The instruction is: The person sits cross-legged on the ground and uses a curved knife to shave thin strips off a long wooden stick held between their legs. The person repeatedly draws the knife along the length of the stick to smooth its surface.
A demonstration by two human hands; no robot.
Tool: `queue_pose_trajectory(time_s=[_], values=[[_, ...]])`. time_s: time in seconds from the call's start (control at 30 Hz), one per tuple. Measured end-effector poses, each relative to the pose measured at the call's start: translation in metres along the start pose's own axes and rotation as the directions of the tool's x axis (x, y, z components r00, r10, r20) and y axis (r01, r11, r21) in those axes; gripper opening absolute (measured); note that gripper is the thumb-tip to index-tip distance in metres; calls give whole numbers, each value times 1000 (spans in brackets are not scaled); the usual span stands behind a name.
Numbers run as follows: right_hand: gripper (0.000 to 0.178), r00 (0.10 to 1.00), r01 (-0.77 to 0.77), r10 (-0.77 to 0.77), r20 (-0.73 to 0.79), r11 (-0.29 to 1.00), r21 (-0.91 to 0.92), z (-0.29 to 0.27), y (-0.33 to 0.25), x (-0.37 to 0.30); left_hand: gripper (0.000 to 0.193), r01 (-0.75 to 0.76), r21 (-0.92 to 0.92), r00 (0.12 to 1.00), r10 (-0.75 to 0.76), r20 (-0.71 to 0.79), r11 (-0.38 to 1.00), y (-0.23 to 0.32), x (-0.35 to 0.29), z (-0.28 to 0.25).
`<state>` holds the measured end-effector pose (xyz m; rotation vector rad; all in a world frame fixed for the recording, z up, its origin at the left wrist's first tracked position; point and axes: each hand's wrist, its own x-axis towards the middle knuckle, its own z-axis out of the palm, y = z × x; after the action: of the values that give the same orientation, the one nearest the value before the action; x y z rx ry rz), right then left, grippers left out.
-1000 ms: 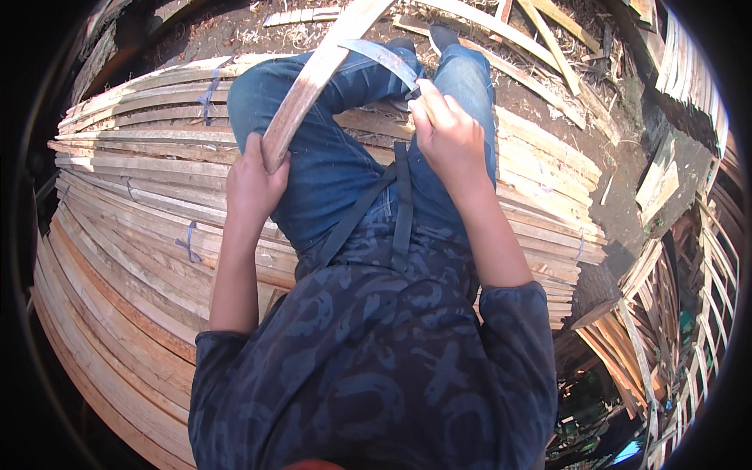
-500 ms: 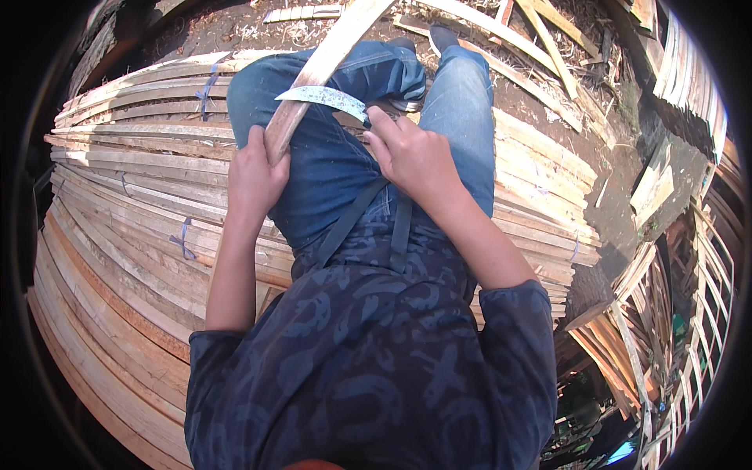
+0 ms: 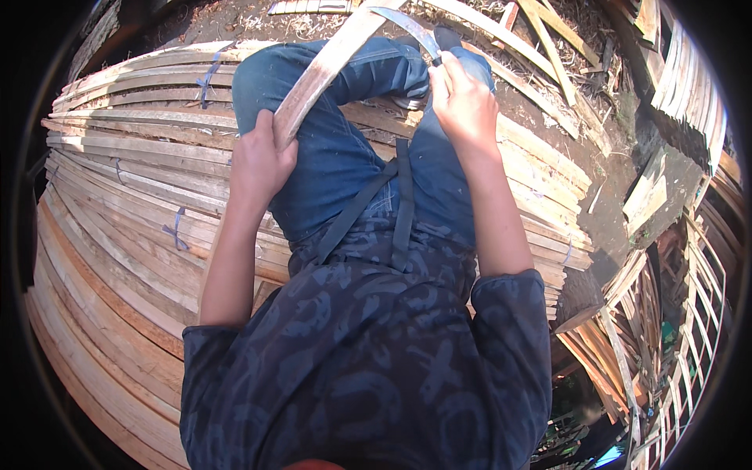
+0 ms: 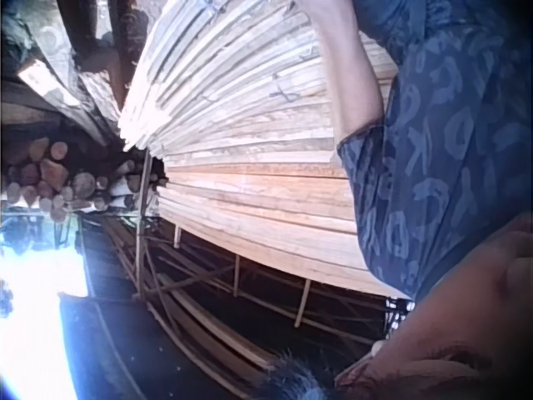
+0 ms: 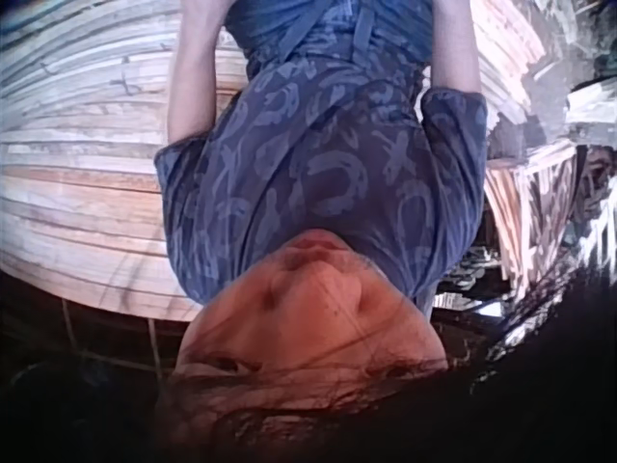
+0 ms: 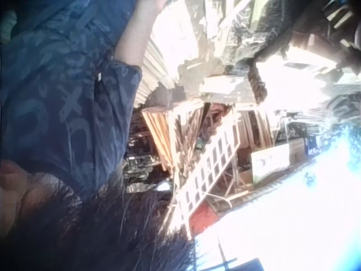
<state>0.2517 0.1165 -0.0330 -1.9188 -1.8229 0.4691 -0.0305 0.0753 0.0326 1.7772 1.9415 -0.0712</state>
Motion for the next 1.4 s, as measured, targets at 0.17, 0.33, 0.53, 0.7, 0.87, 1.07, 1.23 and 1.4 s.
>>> queue_pose_trajectory(time_s=[0.17, 0.33, 0.53, 0.7, 0.87, 1.07, 1.23, 1.4], values=[[30, 970, 163, -181, 161, 980, 117, -5, -17, -21, 37, -12, 34, 1000, 12, 8, 999, 0, -1, 1], [28, 995, 46, -58, 84, 989, 138, 1, 10, -4, 35, -14, -1, 1000, 14, -12, 1000, 1, 2, 5], [28, 991, 85, -91, 96, 994, 71, 5, 0, -12, 37, 10, 44, 1000, -10, 2, 999, 5, 3, 4], [29, 989, 137, -143, 46, 984, 109, 14, 2, -11, 35, -4, 20, 1000, 4, -6, 1000, 4, 6, 6], [28, 968, 234, -239, 71, 970, 71, 7, 5, -4, 36, -50, -11, 998, 50, -38, 999, -3, 4, 9], [29, 999, 23, -21, -26, 996, 86, -11, 48, 22, 38, -39, 22, 999, 40, -25, 999, -4, 5, 8], [27, 988, 74, -91, 127, 989, 128, -19, 18, -8, 36, -50, -28, 996, 48, -75, 998, -1, 3, 10], [30, 999, -40, 35, 31, 988, 151, -21, 29, 17, 35, -16, -35, 998, 14, -65, 999, -2, 5, 8]])
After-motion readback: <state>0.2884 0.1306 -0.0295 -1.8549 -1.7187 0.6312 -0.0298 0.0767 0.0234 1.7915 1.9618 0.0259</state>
